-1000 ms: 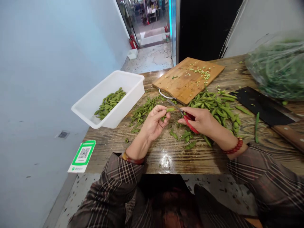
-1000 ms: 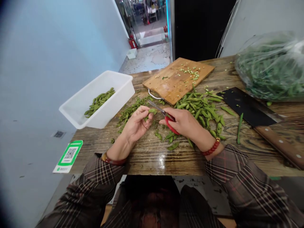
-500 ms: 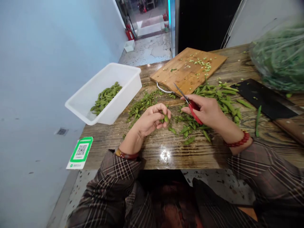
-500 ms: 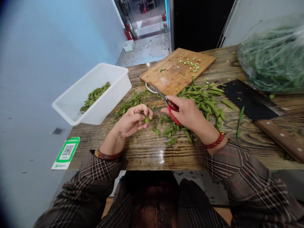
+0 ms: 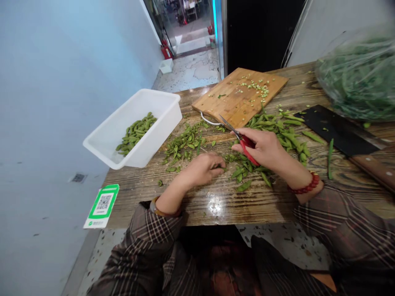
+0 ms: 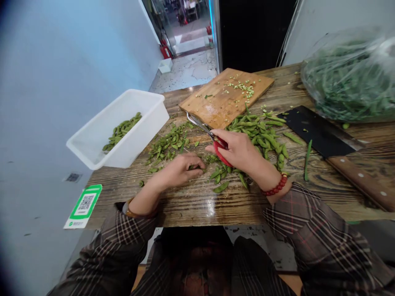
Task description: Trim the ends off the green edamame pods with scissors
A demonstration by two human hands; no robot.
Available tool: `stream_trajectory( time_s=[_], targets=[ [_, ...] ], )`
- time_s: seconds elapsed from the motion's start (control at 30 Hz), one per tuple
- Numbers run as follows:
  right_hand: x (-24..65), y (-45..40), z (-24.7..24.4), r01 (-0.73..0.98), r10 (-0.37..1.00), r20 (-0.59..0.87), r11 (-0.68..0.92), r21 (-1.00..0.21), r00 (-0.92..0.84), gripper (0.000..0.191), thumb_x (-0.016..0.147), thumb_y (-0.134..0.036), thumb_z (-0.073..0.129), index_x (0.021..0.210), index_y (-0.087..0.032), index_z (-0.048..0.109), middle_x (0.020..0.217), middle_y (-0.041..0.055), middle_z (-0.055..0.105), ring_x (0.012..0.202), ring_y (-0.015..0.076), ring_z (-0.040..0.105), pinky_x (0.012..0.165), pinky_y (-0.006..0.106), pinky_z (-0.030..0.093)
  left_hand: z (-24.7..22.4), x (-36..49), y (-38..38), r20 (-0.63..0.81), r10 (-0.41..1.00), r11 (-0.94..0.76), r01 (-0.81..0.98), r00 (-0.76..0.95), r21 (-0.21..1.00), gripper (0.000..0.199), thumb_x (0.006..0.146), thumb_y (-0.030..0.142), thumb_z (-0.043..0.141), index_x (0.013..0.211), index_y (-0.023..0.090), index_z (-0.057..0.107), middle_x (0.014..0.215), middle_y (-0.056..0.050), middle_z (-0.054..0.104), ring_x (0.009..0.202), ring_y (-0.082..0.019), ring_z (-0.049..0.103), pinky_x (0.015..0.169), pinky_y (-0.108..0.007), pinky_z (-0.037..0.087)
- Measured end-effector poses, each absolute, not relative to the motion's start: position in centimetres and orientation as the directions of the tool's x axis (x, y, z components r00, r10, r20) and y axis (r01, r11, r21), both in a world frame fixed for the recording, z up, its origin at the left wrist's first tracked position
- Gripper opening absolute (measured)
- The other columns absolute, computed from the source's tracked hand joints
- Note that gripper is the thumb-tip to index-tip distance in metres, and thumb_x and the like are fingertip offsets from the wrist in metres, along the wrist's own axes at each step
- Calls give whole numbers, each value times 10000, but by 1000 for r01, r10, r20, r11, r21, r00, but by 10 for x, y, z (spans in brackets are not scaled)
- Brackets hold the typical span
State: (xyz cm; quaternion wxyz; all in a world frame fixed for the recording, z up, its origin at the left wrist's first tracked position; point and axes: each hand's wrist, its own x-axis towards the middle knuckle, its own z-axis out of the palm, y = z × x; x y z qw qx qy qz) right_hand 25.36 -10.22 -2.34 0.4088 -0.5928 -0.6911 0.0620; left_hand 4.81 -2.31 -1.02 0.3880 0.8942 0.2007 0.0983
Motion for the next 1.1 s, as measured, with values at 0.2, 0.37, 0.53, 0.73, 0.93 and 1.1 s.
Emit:
stream_trajectory(
  time_s=[0.2,0.37,0.53,0.73,0.93,1.1],
  targets=[
    [253,-103,-24,722,884,465,349,-597,-42,411,833,-462,620,1126,-175,650,813,49,679,662,156,585,619,258,447,-5,44,-16,6,708,-183,176,706,967,174,759,318,690,780,150,647,668,2,571,543,-81,450,540,-203,347],
    [251,-104,-25,674,906,399,383,-632,-141,438,799,-467,661,1128,-178,655,773,35,637,626,140,550,605,253,449,-6,44,-18,-77,754,93,10,652,996,283,739,379,718,831,148,585,689,2,610,435,-32,367,444,-185,258],
    [248,-103,-28,660,908,365,404,-633,-206,467,786,-457,678,1150,-167,637,782,38,639,656,150,566,632,266,457,-8,45,-21,-62,762,47,41,644,998,303,699,366,758,846,146,612,590,45,528,436,-35,363,442,-183,256],
    [245,-104,-28,645,904,357,421,-637,-238,427,805,-446,662,1135,-177,635,779,30,624,656,142,545,627,254,436,-10,45,-23,-64,741,-21,118,669,993,258,724,356,739,859,152,658,517,60,463,428,-46,342,438,-193,241],
    [245,-103,-26,637,907,337,418,-648,-252,311,833,-457,617,971,-185,676,670,-4,557,583,124,465,557,232,373,-9,46,-23,-39,736,-19,78,675,997,218,735,343,727,830,148,700,616,22,529,464,-53,364,458,-204,276],
    [246,-104,-26,633,904,326,427,-646,-277,297,843,-447,604,976,-196,688,648,-14,573,577,126,485,560,227,369,-8,46,-21,26,754,-97,72,656,993,187,689,308,764,713,134,699,717,-20,588,632,-88,480,549,-194,336]
  ],
)
